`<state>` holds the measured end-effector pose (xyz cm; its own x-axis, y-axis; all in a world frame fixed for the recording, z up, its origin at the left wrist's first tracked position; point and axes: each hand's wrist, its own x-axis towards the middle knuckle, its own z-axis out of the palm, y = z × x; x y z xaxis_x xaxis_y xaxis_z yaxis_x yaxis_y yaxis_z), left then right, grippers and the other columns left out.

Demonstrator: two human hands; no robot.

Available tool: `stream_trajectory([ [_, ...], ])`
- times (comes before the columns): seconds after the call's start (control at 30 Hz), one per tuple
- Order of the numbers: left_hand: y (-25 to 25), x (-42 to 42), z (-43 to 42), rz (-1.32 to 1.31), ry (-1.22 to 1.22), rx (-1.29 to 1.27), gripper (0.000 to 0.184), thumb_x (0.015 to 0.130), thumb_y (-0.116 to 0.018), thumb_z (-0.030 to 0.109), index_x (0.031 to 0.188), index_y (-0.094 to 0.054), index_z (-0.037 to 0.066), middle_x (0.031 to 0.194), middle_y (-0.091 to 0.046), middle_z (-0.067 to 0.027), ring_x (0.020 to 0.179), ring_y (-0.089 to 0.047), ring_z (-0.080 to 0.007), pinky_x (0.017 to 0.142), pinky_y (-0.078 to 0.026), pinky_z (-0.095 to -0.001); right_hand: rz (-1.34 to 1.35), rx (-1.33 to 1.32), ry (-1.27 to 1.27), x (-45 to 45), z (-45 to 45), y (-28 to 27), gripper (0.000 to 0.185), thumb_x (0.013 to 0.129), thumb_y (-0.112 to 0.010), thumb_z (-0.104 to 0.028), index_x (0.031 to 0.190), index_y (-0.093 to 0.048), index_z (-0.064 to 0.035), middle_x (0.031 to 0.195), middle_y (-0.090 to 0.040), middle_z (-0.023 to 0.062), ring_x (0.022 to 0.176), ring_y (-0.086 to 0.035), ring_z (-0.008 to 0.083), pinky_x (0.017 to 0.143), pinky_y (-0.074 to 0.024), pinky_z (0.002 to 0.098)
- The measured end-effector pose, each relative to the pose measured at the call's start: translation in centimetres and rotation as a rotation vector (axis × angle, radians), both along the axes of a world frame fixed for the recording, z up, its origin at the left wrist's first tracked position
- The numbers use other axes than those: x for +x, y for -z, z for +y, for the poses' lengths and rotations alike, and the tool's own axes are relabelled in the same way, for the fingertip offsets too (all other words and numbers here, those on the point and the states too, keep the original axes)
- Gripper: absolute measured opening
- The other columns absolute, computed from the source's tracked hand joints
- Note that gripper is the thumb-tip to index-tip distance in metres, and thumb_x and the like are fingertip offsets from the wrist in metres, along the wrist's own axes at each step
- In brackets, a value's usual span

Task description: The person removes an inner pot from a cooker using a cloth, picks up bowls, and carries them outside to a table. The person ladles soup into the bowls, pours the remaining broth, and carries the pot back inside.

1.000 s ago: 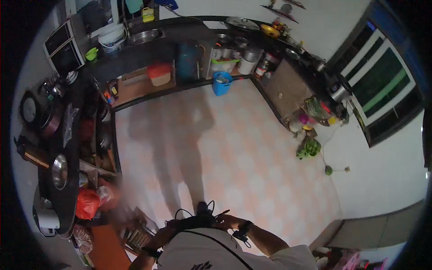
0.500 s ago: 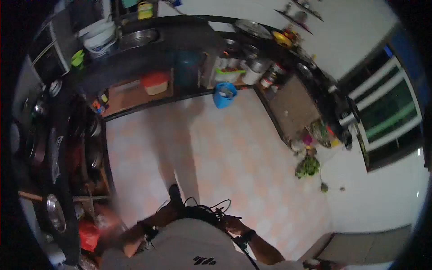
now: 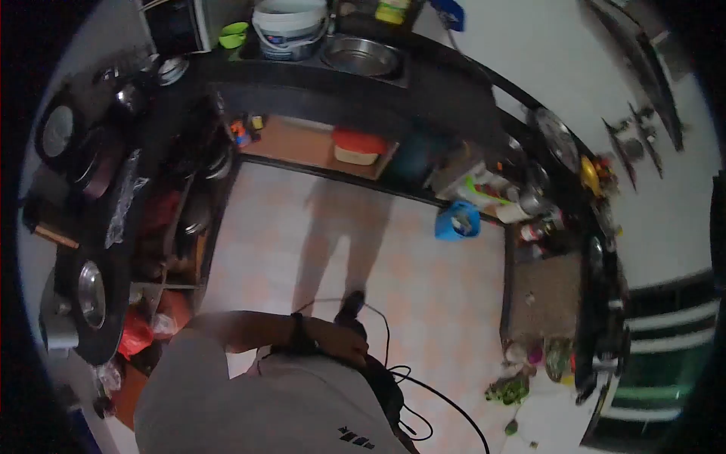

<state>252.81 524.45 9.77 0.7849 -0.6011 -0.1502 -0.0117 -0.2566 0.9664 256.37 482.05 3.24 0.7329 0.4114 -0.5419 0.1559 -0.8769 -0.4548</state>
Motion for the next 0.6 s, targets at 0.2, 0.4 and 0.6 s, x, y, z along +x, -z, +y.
stream_trajectory([
  [0.2,3.1,4.3,7.6,0.226,-0.243,-0.051,0.040,0.097,-0.053,0.037,0.110,-0.058,0.000,0.108,-0.061,-0.0144,0.103,-0.058,-0.0267,0.086,-0.047,-0.0392,0.025,-0.007,-0.294,17.7,7.6,4.9,0.016,0.089,-0.061,-0.022,0.094,-0.064,-0.0075,0.082,-0.062,0.0057,0.074,-0.060,0.0217,0.062,-0.0476,0.0332],
  [0.4,4.8,8.9,9.9,0.159,-0.476,-0.076,0.039,0.097,-0.053,0.036,0.113,-0.057,0.001,0.107,-0.061,-0.0128,0.100,-0.058,-0.0248,0.084,-0.047,-0.0380,-0.014,-0.032,-0.608,36.1,18.4,5.3,0.016,0.089,-0.060,-0.023,0.093,-0.064,-0.0078,0.081,-0.063,0.0060,0.073,-0.061,0.0226,0.060,-0.0479,0.0332],
  [0.6,10.4,15.9,15.0,-0.456,-0.636,-0.086,0.038,0.097,-0.053,0.035,0.115,-0.056,0.002,0.106,-0.061,-0.0111,0.097,-0.058,-0.0228,0.082,-0.047,-0.0369,-0.056,-0.028,-0.613,45.5,21.6,4.5,0.016,0.089,-0.059,-0.023,0.092,-0.064,-0.0080,0.081,-0.063,0.0063,0.072,-0.061,0.0235,0.058,-0.0482,0.0332],
])
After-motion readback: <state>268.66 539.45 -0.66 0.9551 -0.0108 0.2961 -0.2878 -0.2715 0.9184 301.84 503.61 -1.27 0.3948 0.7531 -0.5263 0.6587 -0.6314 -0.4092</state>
